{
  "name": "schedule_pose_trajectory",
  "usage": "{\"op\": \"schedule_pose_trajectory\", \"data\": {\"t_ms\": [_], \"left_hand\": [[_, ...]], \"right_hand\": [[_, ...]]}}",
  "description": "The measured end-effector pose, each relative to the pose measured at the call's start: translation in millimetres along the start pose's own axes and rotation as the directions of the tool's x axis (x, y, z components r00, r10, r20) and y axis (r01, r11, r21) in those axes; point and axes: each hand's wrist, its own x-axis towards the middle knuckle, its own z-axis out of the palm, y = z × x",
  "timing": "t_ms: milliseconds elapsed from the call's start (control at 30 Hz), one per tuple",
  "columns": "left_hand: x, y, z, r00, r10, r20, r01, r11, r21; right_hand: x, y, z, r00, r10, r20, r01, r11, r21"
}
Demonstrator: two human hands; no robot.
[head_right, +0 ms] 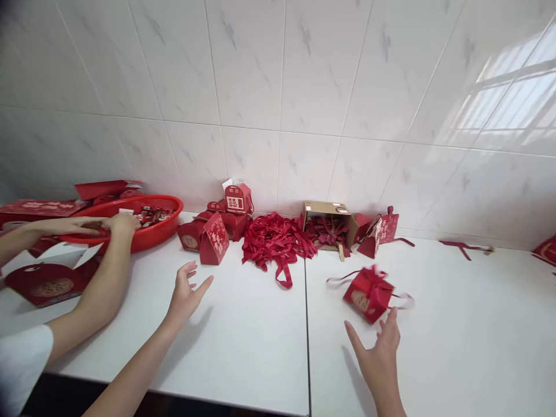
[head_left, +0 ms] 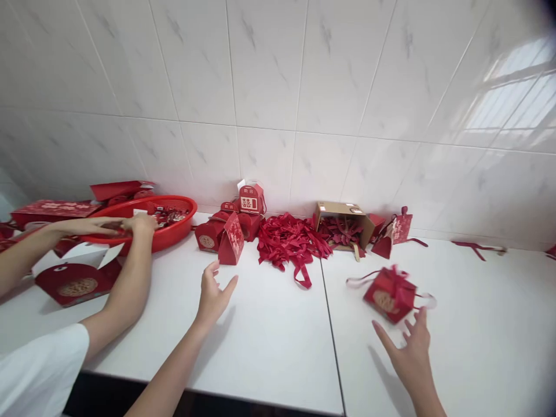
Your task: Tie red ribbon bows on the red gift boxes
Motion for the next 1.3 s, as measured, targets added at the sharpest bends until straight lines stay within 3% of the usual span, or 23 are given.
{"op": "schedule_pose_trajectory", "data": {"t_ms": [100, 233, 333, 433, 567, 633, 733, 833, 933, 1033, 1100, 1133, 1167, 1200, 1300], "left_hand": [[35, -8, 6.8, 0.991, -0.031, -0.132, 0.043, 0.995, 0.092], [76, 2, 24.7, 0.976, -0.03, -0.214, 0.069, 0.981, 0.18], [102, 13, 32.8, 0.966, -0.023, -0.256, 0.077, 0.976, 0.204], [115, 19, 29.5, 0.973, -0.021, -0.228, 0.068, 0.978, 0.199], [92, 27, 13.0, 0.99, 0.028, -0.14, -0.001, 0.982, 0.19], [58, 34, 6.6, 0.993, 0.092, -0.074, -0.078, 0.982, 0.175], [-9, 51, 7.7, 0.98, 0.198, 0.004, -0.197, 0.971, 0.137], [-71, 76, 20.3, 0.876, 0.479, 0.047, -0.479, 0.878, -0.01], [-105, 101, 31.1, 0.748, 0.657, 0.099, -0.641, 0.753, -0.152], [-106, 122, 28.0, 0.575, 0.78, 0.249, -0.761, 0.621, -0.187], [-94, 133, 18.8, 0.459, 0.788, 0.41, -0.777, 0.58, -0.246], [-87, 137, 13.5, 0.423, 0.784, 0.455, -0.758, 0.581, -0.296], [-79, 142, 8.5, 0.42, 0.779, 0.465, -0.724, 0.597, -0.346], [-71, 146, 4.3, 0.459, 0.77, 0.443, -0.68, 0.625, -0.382], [-48, 157, -2.5, 0.699, 0.634, 0.331, -0.507, 0.765, -0.397]], "right_hand": [[-16, 5, 8, 0.986, 0.113, 0.123, -0.114, 0.993, -0.004], [-46, 7, 23, 0.968, 0.06, 0.242, -0.029, 0.991, -0.128], [-56, 10, 28, 0.967, 0.035, 0.254, 0.017, 0.98, -0.2], [-54, 14, 28, 0.973, 0.013, 0.228, 0.027, 0.984, -0.174], [-54, 7, 32, 0.989, -0.028, 0.142, 0.025, 0.999, 0.021], [-60, -7, 40, 0.988, -0.051, 0.146, 0.026, 0.985, 0.171], [-74, -44, 58, 0.948, -0.14, 0.286, 0.027, 0.931, 0.364], [-85, -88, 73, 0.891, -0.223, 0.395, 0.003, 0.874, 0.486], [-82, -124, 78, 0.843, -0.289, 0.453, -0.052, 0.796, 0.604], [-69, -142, 72, 0.84, -0.263, 0.474, -0.166, 0.708, 0.687], [-58, -147, 64, 0.849, -0.193, 0.492, -0.264, 0.652, 0.71], [-53, -148, 60, 0.856, -0.151, 0.495, -0.307, 0.623, 0.72], [-48, -150, 55, 0.866, -0.109, 0.488, -0.339, 0.59, 0.733], [-43, -152, 51, 0.876, -0.074, 0.476, -0.36, 0.558, 0.748], [-36, -164, 36, 0.889, -0.002, 0.458, -0.4, 0.486, 0.777]]}}
